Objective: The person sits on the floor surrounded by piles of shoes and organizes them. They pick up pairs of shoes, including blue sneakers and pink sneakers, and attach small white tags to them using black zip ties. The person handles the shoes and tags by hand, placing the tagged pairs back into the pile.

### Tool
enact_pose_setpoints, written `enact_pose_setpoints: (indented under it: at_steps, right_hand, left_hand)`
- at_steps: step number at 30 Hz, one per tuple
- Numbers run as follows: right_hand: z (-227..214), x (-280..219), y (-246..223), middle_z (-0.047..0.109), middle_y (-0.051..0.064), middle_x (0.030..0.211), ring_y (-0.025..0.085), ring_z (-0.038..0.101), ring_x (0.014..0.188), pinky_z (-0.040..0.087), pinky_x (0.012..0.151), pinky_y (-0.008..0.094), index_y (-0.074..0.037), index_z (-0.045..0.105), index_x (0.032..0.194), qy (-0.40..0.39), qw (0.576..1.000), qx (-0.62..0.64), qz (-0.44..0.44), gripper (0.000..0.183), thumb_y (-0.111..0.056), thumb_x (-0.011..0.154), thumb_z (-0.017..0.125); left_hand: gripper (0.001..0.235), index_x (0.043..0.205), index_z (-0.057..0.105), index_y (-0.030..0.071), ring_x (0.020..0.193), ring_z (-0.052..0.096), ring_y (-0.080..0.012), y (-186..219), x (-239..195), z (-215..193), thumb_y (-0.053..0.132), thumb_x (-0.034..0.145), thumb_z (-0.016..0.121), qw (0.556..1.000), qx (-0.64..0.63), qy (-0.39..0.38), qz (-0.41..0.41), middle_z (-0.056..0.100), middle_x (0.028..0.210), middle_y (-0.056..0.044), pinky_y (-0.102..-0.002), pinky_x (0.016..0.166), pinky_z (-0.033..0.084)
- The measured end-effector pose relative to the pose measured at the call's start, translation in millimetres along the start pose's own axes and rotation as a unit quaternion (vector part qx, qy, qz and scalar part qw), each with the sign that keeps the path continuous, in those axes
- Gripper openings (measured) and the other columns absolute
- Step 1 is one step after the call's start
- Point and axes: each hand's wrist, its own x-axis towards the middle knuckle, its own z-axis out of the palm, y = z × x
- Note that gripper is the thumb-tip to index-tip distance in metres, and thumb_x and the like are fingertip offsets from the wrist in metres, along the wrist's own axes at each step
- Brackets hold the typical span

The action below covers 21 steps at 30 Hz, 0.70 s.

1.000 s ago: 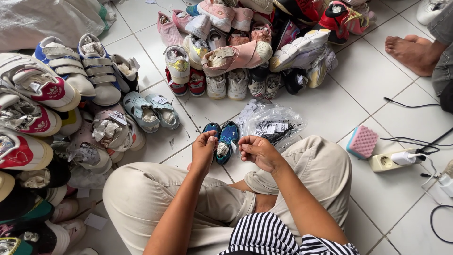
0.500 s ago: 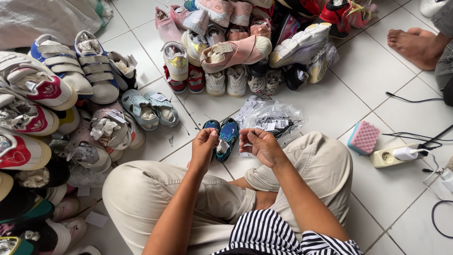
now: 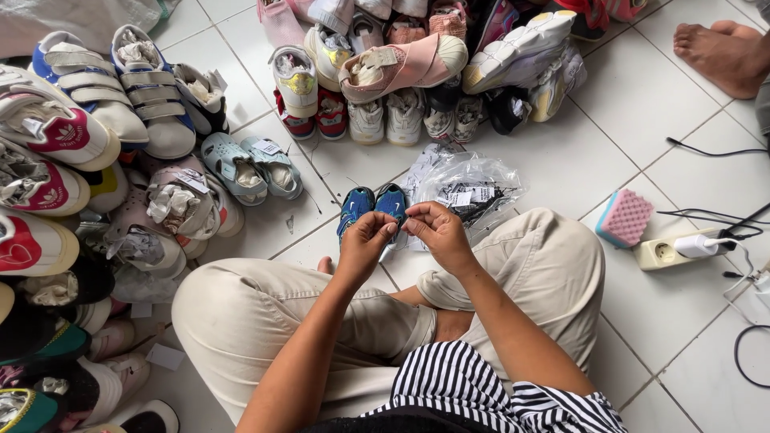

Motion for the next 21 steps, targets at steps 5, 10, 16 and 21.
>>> enact_pose_setpoints:
  at_steps: [5, 10, 16, 21]
  right_hand:
    - [-1, 2, 14, 0.072, 0.013, 0.083, 0.014, 0.072, 0.077, 0.064, 0.078, 0.03, 0.002, 0.062, 0.113, 0.015, 0.999, 0.032, 0.009, 0.016, -0.005, 0.099, 0.066]
    - [7, 2, 19, 0.068, 0.013, 0.083, 0.018, 0.073, 0.076, 0.067, 0.077, 0.033, 0.002, 0.057, 0.115, 0.013, 0.996, 0.08, 0.038, 0.016, -0.005, 0.102, 0.062]
    - [6, 3, 22, 0.071, 0.011, 0.084, 0.014, 0.073, 0.076, 0.066, 0.076, 0.029, 0.002, 0.067, 0.113, 0.014, 1.0, 0.003, 0.02, 0.016, -0.004, 0.099, 0.067]
    - [8, 2, 28, 0.066, 0.011, 0.083, 0.017, 0.071, 0.072, 0.067, 0.069, 0.032, 0.002, 0.059, 0.115, 0.035, 0.998, 0.042, 0.044, 0.014, -0.006, 0.103, 0.058]
  left_hand:
    - [0.011, 0.103, 0.074, 0.008, 0.075, 0.064, -0.0122, -3, 3, -5, 0.017, 0.098, 0.071, 0.999, 0.024, 0.023, -0.004, 0.07, 0.078, -0.005, -0.028, 0.069, 0.054]
    - [0.012, 0.103, 0.071, 0.005, 0.073, 0.063, -0.0137, -4, 5, -6, 0.016, 0.101, 0.067, 0.999, 0.002, 0.034, -0.008, 0.067, 0.076, -0.006, -0.028, 0.068, 0.052]
    - [0.013, 0.102, 0.073, 0.007, 0.077, 0.064, -0.0158, -5, 3, -5, 0.019, 0.1, 0.068, 0.998, 0.055, 0.002, -0.015, 0.069, 0.08, -0.007, -0.029, 0.067, 0.052]
    - [0.013, 0.102, 0.072, 0.006, 0.077, 0.065, -0.0182, 2, 3, -7, 0.018, 0.101, 0.066, 0.996, 0.084, 0.003, -0.022, 0.069, 0.082, -0.008, -0.031, 0.065, 0.052]
